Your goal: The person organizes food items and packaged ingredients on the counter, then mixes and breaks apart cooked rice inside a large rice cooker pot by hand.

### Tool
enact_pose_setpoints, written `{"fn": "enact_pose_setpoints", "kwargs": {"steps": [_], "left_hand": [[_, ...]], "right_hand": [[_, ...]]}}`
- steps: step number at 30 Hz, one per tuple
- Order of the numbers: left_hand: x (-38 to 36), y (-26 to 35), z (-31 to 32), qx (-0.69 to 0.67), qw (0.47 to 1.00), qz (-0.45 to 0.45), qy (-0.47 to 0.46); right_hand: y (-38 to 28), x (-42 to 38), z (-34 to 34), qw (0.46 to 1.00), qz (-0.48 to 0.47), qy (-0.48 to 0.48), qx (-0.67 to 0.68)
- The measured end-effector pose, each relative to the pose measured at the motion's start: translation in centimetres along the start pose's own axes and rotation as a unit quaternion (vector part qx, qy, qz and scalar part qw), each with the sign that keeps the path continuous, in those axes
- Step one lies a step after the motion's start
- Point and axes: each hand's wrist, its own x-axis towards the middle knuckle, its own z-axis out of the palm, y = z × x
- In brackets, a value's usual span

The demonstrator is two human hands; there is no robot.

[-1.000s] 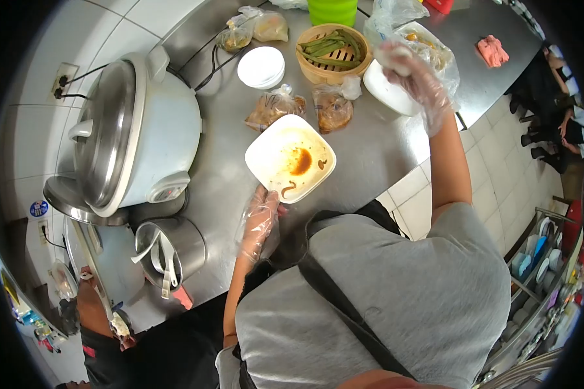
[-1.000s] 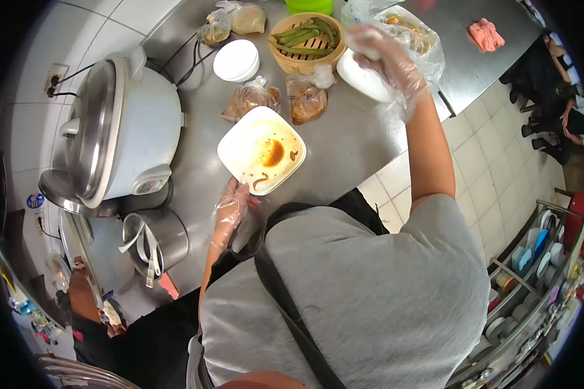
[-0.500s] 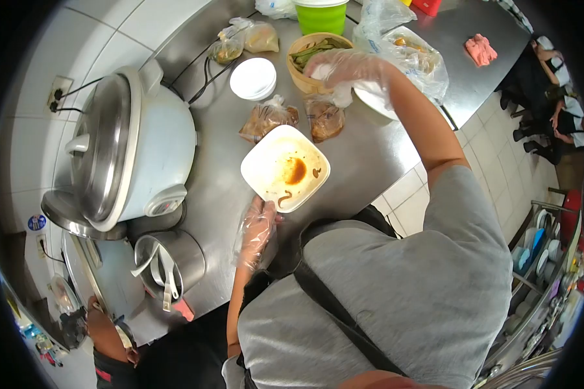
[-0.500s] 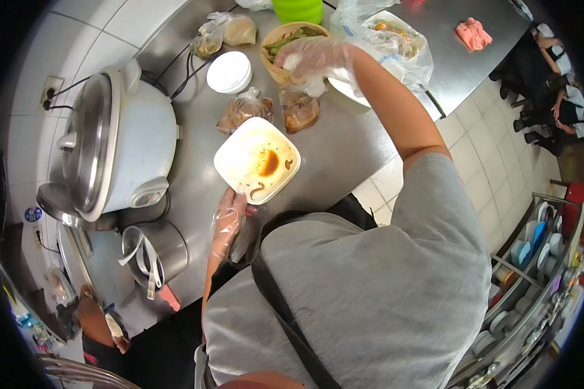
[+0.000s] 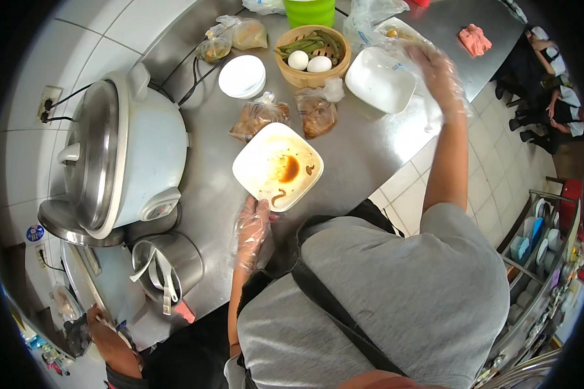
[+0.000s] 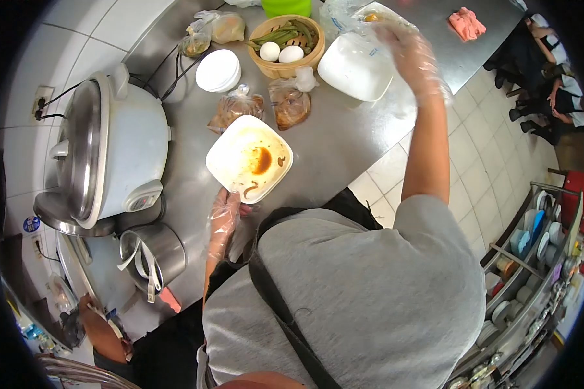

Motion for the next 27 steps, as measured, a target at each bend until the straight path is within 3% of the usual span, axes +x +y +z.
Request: {"fn": "enact_pose_setpoints", "kwargs": {"steps": [2,4,5,6,7,8,9,12,14,16,17,18,21,23,27], "left_hand": [[0.2,-0.1,0.0,-0.003,1.0,0.0,0.012],[0.6,-0.4,-0.2,0.004,1.0,-0.016,0.006],[0.8,-0.4,-0.3,0.009,0.999,-0.03,0.005],[1.0,-0.1,-0.4,0.009,1.0,-0.029,0.006],[1.1,0.4,-0.3,0.021,0.999,-0.037,0.005],[1.1,0.7,-0.2,0.033,0.998,-0.044,0.004],[0.9,0.6,-0.1,0.032,0.999,-0.042,0.006],[1.2,0.7,0.0,0.056,0.998,-0.005,-0.032],[0.8,0.7,0.6,0.02,0.998,-0.017,-0.053],[0.8,1.3,1.0,0.039,0.996,-0.022,-0.071],[0.7,1.7,1.2,0.012,0.995,-0.021,-0.095],[0.5,1.8,1.4,-0.015,0.993,-0.019,-0.119],[0.4,2.1,2.0,0.01,0.992,0.005,-0.127],[0.2,2.0,2.3,-0.007,0.991,-0.001,-0.134],[-0.5,1.5,1.5,-0.024,0.992,-0.029,-0.12]], "right_hand": [[6.6,-1.8,-0.3,0.966,0.189,-0.17,-0.035],[8.0,-3.8,1.0,0.927,0.282,-0.246,-0.031],[13.6,-5.3,4.8,0.967,0.06,-0.243,0.043],[18.8,-6.3,7.7,0.953,-0.167,-0.227,0.115],[16.7,-6.5,8.1,0.952,-0.168,-0.227,0.115],[12.2,-6.7,8.8,0.945,0.117,-0.224,0.207],[8.8,-7.1,8.7,0.853,0.392,-0.2,0.282],[5.6,-9.0,6.1,0.881,0.331,-0.142,0.306],[5.6,-9.8,4.2,0.89,0.326,-0.175,0.268],[7.1,-11.5,3.8,0.951,0.141,-0.198,0.189],[3.5,-12.1,2.5,0.958,0.166,-0.183,0.144],[-0.6,-11.8,0.5,0.947,0.152,-0.268,0.088],[-5.1,-14.2,1.8,0.954,0.084,-0.287,0.035],[-7.1,-14.5,2.9,0.923,0.058,-0.379,0.012],[-10.1,-15.3,2.1,0.92,0.059,-0.382,-0.058]]}}
